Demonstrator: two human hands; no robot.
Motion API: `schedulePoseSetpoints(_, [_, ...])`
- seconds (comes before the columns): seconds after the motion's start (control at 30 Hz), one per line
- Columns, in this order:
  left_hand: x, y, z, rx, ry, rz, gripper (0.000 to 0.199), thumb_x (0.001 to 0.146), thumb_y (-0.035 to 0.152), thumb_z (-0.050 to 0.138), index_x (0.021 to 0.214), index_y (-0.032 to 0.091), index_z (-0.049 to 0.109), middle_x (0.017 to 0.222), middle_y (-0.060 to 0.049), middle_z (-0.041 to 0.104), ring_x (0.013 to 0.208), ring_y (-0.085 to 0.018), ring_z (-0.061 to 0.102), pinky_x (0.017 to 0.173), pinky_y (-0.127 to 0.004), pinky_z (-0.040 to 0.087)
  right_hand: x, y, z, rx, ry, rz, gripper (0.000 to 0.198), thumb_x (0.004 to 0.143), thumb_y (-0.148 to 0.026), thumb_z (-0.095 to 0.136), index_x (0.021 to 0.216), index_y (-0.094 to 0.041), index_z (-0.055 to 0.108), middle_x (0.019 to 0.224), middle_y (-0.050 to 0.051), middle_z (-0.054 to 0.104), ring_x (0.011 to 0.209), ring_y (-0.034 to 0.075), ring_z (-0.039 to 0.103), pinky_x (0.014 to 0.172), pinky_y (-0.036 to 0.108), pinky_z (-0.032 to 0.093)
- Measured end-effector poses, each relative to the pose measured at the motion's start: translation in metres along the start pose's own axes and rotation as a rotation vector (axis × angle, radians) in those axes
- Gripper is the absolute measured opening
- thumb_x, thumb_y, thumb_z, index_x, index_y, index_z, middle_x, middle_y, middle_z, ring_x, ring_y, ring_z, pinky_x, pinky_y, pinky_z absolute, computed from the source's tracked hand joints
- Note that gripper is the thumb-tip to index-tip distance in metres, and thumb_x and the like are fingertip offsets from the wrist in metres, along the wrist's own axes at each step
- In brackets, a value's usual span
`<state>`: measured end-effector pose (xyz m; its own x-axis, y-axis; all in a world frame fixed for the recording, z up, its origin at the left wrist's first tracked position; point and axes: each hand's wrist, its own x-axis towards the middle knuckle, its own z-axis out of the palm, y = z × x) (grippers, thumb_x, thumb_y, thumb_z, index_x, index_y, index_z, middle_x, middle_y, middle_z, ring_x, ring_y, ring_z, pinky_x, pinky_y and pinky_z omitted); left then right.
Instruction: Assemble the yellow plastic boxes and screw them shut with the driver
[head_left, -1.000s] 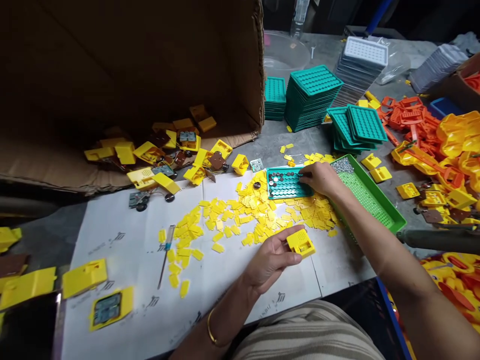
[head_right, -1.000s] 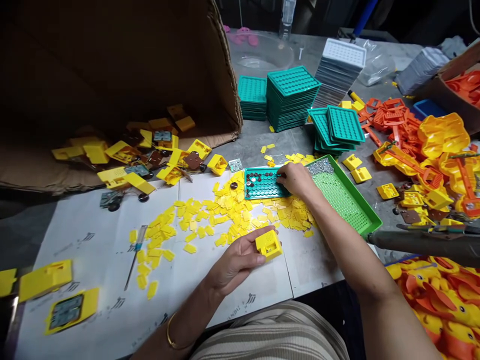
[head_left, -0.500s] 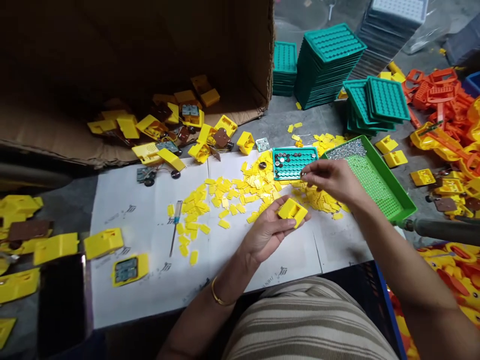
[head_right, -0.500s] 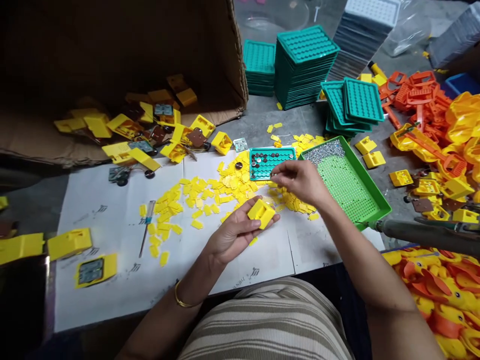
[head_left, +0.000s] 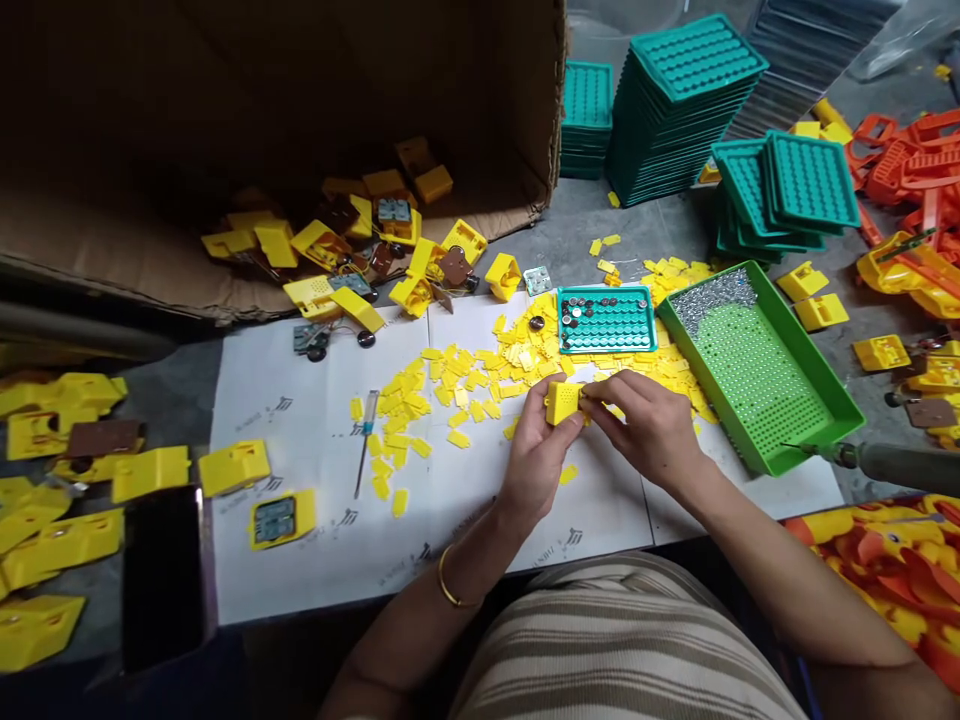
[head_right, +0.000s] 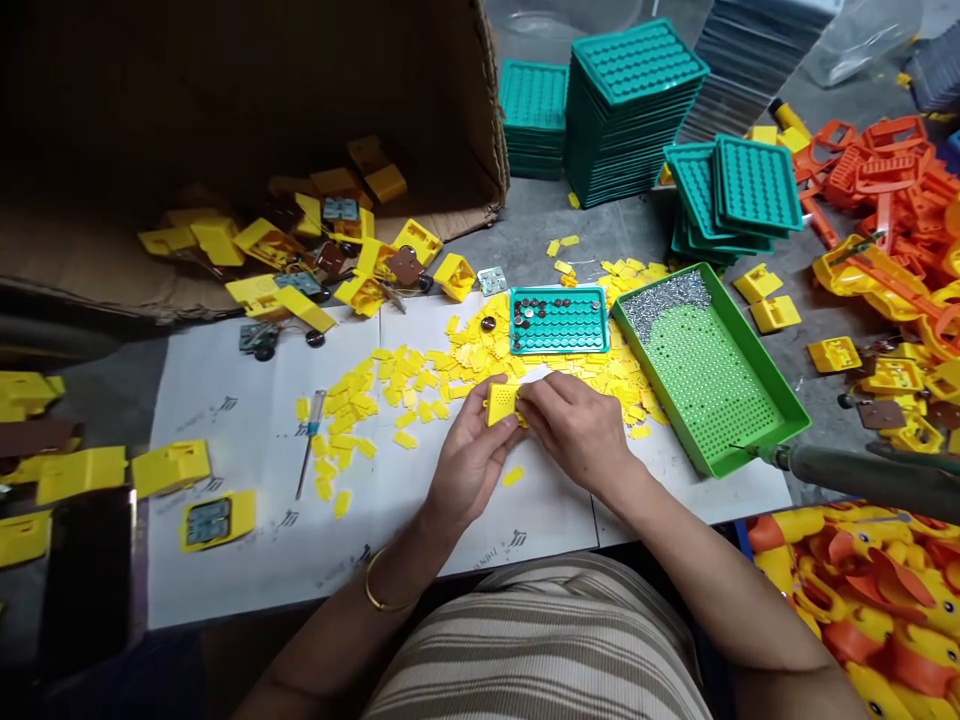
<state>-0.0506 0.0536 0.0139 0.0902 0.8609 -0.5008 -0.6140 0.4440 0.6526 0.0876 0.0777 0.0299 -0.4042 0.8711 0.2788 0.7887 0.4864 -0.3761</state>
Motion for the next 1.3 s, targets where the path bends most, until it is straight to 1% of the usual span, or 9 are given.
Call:
schedulePoseSetpoints(0.13, [0.001,-0.007,-0.002,0.064,0.034,0.047,0.044,0.071,0.016,0.067,0.111,0.024,0.049,0.104,0.001,0.058,0.099,-0.012,0.055,0.093,-0.025,0.044,-0.002,-0.004,0.002,-0.124,-0.022,-0.005,0.023,0.096,-0.025,0.048,0.086,-0.019,0.068,0.072,0.002,0.065,0.064,0.013,0.059,0.049,0.027,0.028])
schedulePoseSetpoints(0.27, [0.003,-0.013,-0.005,0.033,0.044,0.042,0.044,0.072,0.019,0.068,0.112,0.023,0.05,0.102,0.0,0.058,0.096,-0.014,0.055,0.092,-0.029,0.045,-0.003,-0.002,0.002,-0.142,-0.032,-0.057,0.023,0.096,-0.023,0.047,0.098,-0.02,0.069,0.078,0.002,0.069,0.067,0.013,0.062,0.048,0.027,0.027])
schedulePoseSetpoints(0.33, [0.003,-0.014,-0.007,0.018,0.039,0.05,0.044,0.072,0.019,0.068,0.112,0.023,0.05,0.103,-0.001,0.058,0.096,-0.014,0.055,0.091,-0.031,0.045,-0.002,0.001,0.001,-0.081,-0.025,-0.051,0.022,0.095,-0.024,0.048,0.098,-0.019,0.069,0.079,0.002,0.068,0.068,0.014,0.062,0.048,0.026,0.03])
schedulePoseSetpoints(0.47, [0.004,-0.013,-0.009,0.029,-0.011,0.077,0.044,0.073,0.019,0.069,0.112,0.023,0.051,0.105,-0.002,0.059,0.097,-0.015,0.055,0.091,-0.03,0.044,0.005,0.005,-0.002,0.216,-0.106,0.11,0.012,0.09,-0.024,0.059,0.085,-0.02,0.068,0.078,0.0,0.067,0.067,0.012,0.061,0.054,0.022,0.038])
schedulePoseSetpoints(0.57, [0.005,-0.011,-0.01,-0.002,-0.042,0.05,0.044,0.072,0.019,0.069,0.112,0.023,0.051,0.104,-0.001,0.06,0.096,-0.014,0.057,0.093,-0.032,0.044,0.008,0.007,-0.004,0.326,-0.148,0.168,0.007,0.088,-0.022,0.061,0.083,-0.02,0.066,0.081,0.001,0.068,0.071,0.013,0.062,0.057,0.021,0.042])
schedulePoseSetpoints(0.77, [0.007,-0.007,-0.009,-0.12,-0.039,-0.066,0.04,0.073,0.014,0.067,0.11,0.02,0.054,0.108,-0.002,0.061,0.101,-0.016,0.06,0.099,-0.039,0.045,0.006,0.006,0.002,0.334,-0.128,0.165,0.008,0.087,-0.021,0.058,0.086,-0.017,0.065,0.081,0.003,0.067,0.069,0.013,0.062,0.058,0.022,0.047])
schedulePoseSetpoints(1.0, [0.007,-0.003,-0.009,-0.179,-0.029,-0.108,0.039,0.073,0.01,0.065,0.11,0.018,0.053,0.108,-0.004,0.065,0.102,-0.019,0.064,0.105,-0.044,0.042,0.006,0.009,-0.002,0.781,0.027,0.373,0.005,0.079,-0.022,0.067,0.079,-0.017,0.065,0.071,0.0,0.068,0.061,0.011,0.064,0.052,0.019,0.051])
schedulePoseSetpoints(1.17, [0.007,-0.004,-0.009,-0.174,-0.059,-0.1,0.04,0.072,0.011,0.066,0.107,0.02,0.051,0.101,-0.003,0.067,0.101,-0.019,0.066,0.105,-0.045,0.041,0.001,0.014,0.001,0.793,0.032,0.405,0.006,0.078,-0.022,0.067,0.078,-0.016,0.065,0.071,0.001,0.068,0.06,0.011,0.065,0.051,0.019,0.051])
schedulePoseSetpoints(1.3, [0.007,-0.006,-0.009,-0.15,-0.067,-0.095,0.04,0.071,0.012,0.068,0.106,0.02,0.051,0.101,-0.003,0.066,0.098,-0.017,0.065,0.102,-0.041,0.043,-0.002,0.013,0.003,0.71,0.054,0.36,0.004,0.079,-0.02,0.066,0.079,-0.016,0.064,0.071,0.001,0.068,0.059,0.01,0.063,0.048,0.017,0.048])
